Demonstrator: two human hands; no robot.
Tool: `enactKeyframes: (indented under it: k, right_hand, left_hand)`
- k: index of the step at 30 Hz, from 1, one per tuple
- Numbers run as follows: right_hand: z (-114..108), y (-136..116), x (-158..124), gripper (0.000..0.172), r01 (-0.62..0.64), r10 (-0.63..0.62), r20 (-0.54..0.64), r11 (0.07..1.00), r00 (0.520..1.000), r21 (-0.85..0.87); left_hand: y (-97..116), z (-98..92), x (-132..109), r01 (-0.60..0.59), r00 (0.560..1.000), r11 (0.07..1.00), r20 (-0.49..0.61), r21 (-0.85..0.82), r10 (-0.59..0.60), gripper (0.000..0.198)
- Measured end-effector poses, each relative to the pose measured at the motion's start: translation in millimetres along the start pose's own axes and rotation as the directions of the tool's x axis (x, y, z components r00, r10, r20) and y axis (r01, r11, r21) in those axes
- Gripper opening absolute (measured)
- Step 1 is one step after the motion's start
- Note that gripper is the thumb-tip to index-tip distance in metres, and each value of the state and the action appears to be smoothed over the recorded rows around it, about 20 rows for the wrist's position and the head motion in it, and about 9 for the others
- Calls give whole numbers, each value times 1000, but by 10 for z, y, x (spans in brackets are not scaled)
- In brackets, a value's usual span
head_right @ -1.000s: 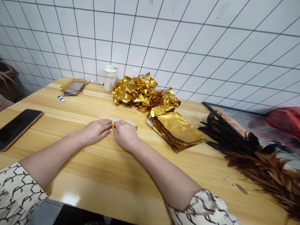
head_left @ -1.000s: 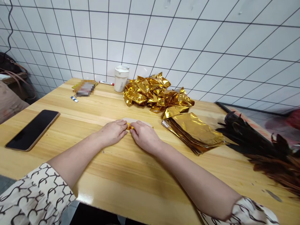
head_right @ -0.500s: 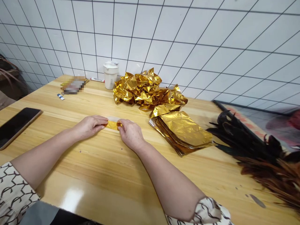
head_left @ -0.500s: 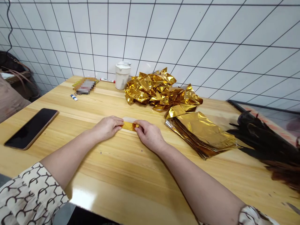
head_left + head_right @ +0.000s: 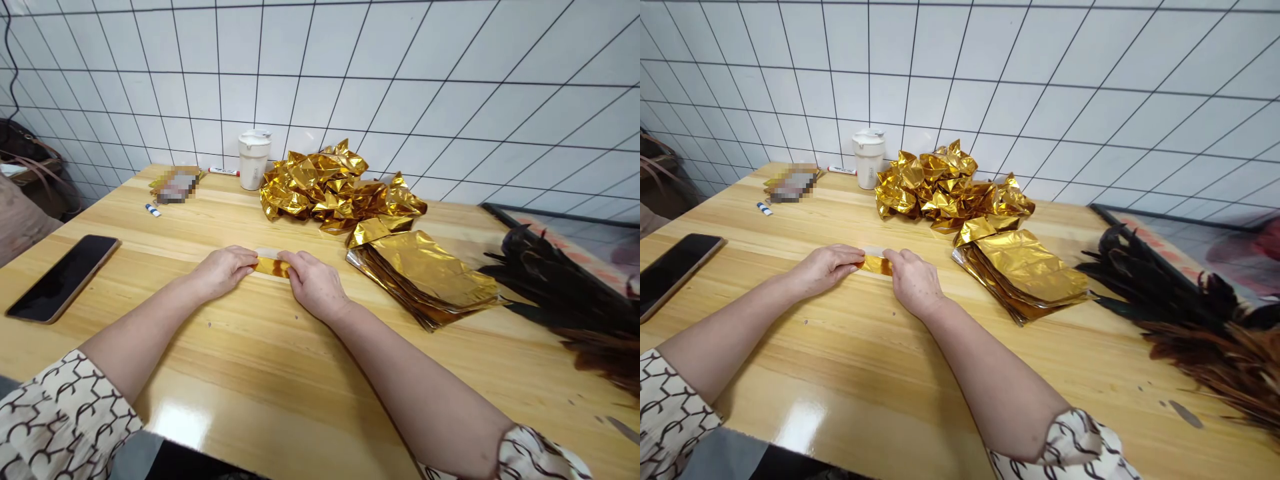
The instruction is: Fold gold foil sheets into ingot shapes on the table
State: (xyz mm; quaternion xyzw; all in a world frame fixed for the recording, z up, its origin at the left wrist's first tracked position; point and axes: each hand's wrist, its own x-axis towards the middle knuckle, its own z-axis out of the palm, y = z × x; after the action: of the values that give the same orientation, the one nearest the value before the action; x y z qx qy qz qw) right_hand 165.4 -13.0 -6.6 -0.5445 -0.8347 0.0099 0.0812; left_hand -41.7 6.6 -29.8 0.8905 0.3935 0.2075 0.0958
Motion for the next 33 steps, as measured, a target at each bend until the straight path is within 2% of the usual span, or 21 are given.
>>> enactKeyframes:
  k: [2, 5, 8, 17, 27, 33]
  right_hand:
    - [33, 23, -4, 43, 120, -120, -21, 993, 993, -7]
    - [92, 59, 2, 39, 291, -291, -62, 957, 955, -10]
    - [134, 86, 10, 36, 373, -370, -105, 928, 923, 0]
    - [152, 108, 8, 30, 373, -359, -180, 926, 916, 52]
    - [153, 89, 32, 32, 337, -324, -144, 938, 935, 77]
    - [142, 74, 23, 31, 310, -299, -123, 948, 946, 75]
  left_hand:
    - [3, 0, 2, -6, 1000, 1000, 0, 4, 6, 29]
    - [7, 6, 2, -13, 1000, 1000, -13, 7, 13, 28]
    - [10, 11, -3, -18, 999, 1000, -28, 10, 18, 26]
    - [22, -14, -4, -25, 999, 1000, -38, -14, 25, 21]
    - [-7, 4, 1, -62, 996, 998, -60, 12, 62, 30]
    - [-52, 38, 70, 14, 998, 999, -66, -52, -17, 29]
